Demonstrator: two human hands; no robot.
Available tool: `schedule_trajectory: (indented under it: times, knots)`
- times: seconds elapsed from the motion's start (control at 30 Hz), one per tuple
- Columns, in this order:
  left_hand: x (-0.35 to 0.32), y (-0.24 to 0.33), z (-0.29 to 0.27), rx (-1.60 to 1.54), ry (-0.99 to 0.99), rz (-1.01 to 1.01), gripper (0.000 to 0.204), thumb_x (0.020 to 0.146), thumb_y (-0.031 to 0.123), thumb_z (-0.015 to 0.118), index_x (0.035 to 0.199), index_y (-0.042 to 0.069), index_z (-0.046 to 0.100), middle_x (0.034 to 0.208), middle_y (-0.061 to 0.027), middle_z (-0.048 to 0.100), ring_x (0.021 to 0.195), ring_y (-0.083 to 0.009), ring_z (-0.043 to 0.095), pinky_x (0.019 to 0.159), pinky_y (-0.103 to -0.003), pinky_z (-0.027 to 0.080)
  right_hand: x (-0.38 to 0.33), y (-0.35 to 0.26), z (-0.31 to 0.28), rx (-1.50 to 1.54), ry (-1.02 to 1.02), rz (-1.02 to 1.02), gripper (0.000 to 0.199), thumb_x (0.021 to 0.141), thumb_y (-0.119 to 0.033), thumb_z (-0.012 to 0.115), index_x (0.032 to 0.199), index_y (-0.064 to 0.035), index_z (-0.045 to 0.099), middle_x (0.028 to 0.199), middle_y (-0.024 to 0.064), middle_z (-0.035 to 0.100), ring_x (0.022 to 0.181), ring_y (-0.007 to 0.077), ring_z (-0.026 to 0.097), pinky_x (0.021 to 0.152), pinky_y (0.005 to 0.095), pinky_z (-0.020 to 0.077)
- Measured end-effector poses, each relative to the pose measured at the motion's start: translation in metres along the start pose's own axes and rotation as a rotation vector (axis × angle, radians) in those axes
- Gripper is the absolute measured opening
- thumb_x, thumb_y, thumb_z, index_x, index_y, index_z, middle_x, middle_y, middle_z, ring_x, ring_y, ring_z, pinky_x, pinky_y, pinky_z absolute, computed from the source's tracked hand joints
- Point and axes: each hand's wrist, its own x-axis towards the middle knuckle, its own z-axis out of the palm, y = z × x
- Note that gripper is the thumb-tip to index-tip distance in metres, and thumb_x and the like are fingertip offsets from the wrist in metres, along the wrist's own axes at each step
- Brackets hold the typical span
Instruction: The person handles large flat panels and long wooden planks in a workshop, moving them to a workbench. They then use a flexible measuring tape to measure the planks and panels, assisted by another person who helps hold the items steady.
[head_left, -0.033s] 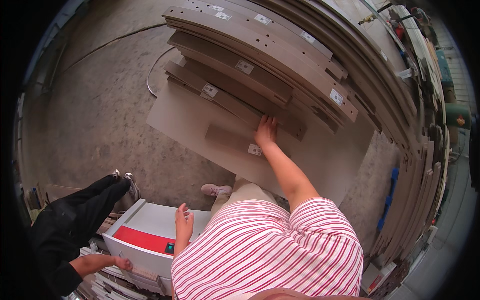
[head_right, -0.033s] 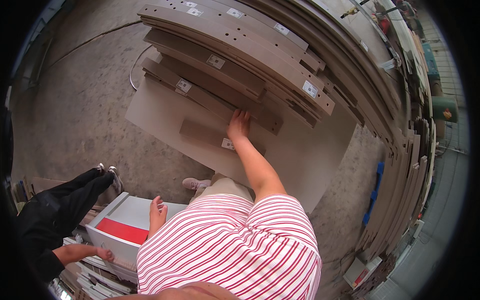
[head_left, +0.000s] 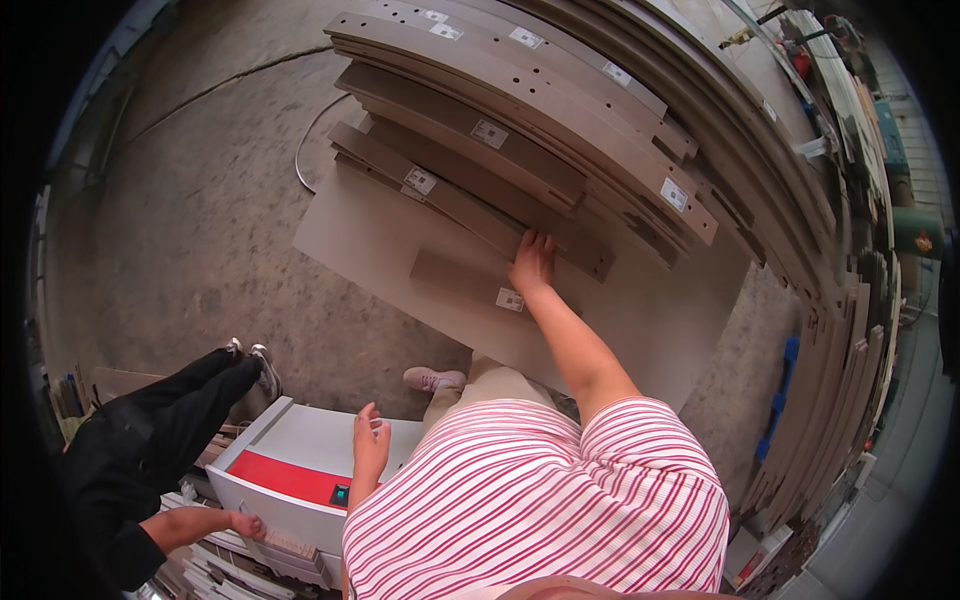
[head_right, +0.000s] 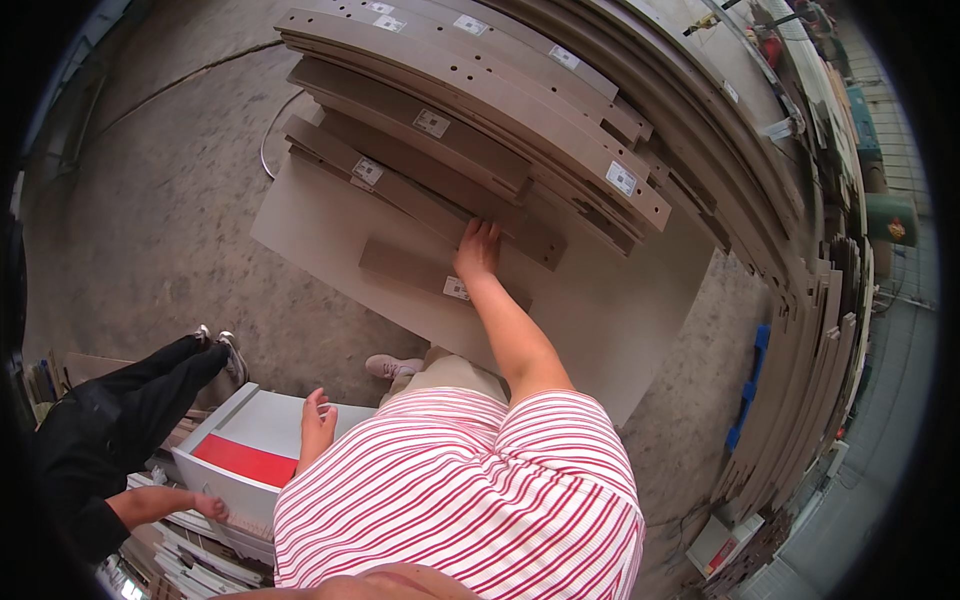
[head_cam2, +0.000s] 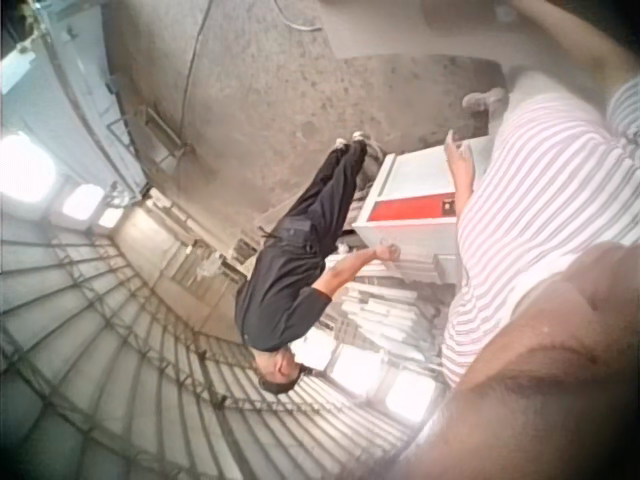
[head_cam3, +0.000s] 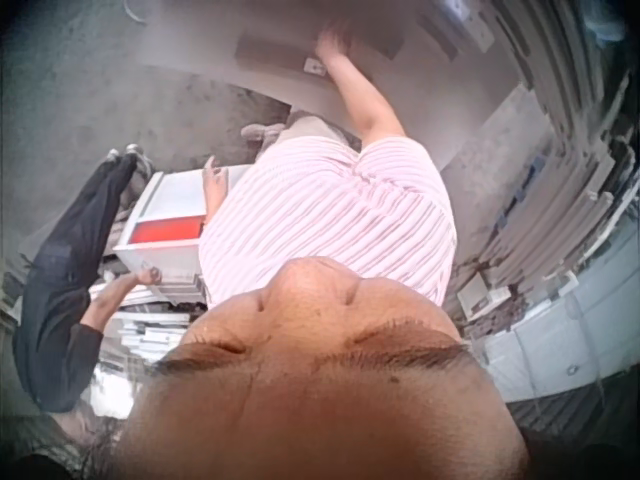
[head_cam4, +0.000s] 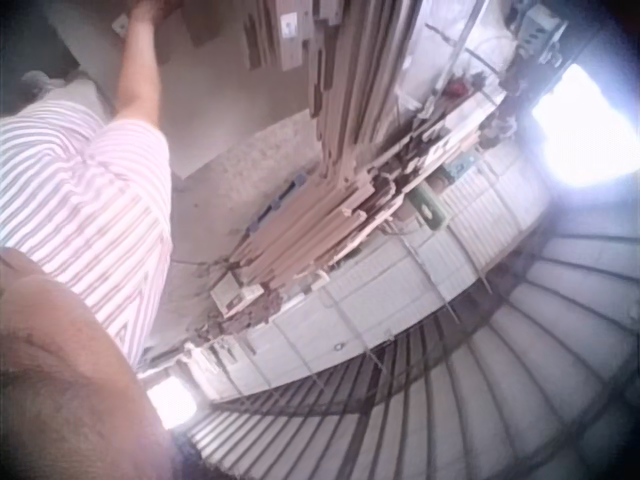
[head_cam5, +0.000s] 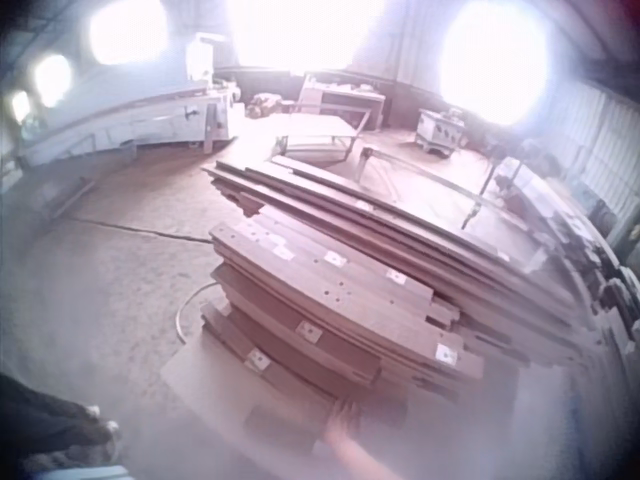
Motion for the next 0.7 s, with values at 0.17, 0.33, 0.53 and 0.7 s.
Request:
schedule_trajectory:
  times: [0.17, 0.33, 0.53, 0.7]
  knots:
    - [0.045, 0.017, 0.031, 0.11, -0.073, 0.182, 0.038, 0.082, 0.011, 0.056, 0.118, 0.002, 0.047, 0.109, -0.0151, 0.051, 0.092, -0.0261, 0.056, 0.08, -0.035, 0.045, 0.004, 0.002, -0.018, -0.046, -0.104, -0.065, 0.066, 0.064, -0.037, 0.074, 0.111, -0.0042, 0.043, 0.109, 0.0112, 0.047, 0.109, 0.0275, 0.04, 0.088, 0.0374, 0.0392]
    - [0.082, 0.042, 0.049, 0.186, -0.124, 0.305, 0.034, 0.081, 0.012, 0.057, 0.113, 0.001, 0.051, 0.105, -0.0149, 0.053, 0.094, -0.0275, 0.056, 0.082, -0.035, 0.045, 0.015, -0.01, 0.012, 0.067, -0.083, -0.168, 0.059, 0.062, -0.031, 0.073, 0.108, -0.004, 0.047, 0.109, 0.0128, 0.047, 0.108, 0.0283, 0.042, 0.089, 0.0403, 0.039]
    - [0.116, 0.056, 0.075, 0.159, -0.144, 0.318, 0.031, 0.083, 0.014, 0.055, 0.111, 0.001, 0.052, 0.104, -0.0146, 0.055, 0.095, -0.0268, 0.057, 0.082, -0.035, 0.046, 0.044, -0.001, 0.019, 0.469, -0.173, -0.214, 0.061, 0.062, -0.021, 0.068, 0.114, -0.0012, 0.046, 0.112, 0.0204, 0.048, 0.105, 0.0356, 0.047, 0.091, 0.0422, 0.0393]
    - [0.109, 0.041, 0.079, -0.017, -0.163, 0.124, 0.032, 0.085, 0.018, 0.055, 0.111, -0.001, 0.053, 0.108, -0.0152, 0.056, 0.095, -0.0235, 0.058, 0.083, -0.032, 0.046, -0.052, 0.091, 0.006, 0.566, -0.187, -0.331, 0.069, 0.058, -0.015, 0.07, 0.12, -0.0014, 0.042, 0.116, 0.0204, 0.045, 0.107, 0.0389, 0.045, 0.092, 0.0437, 0.0389]
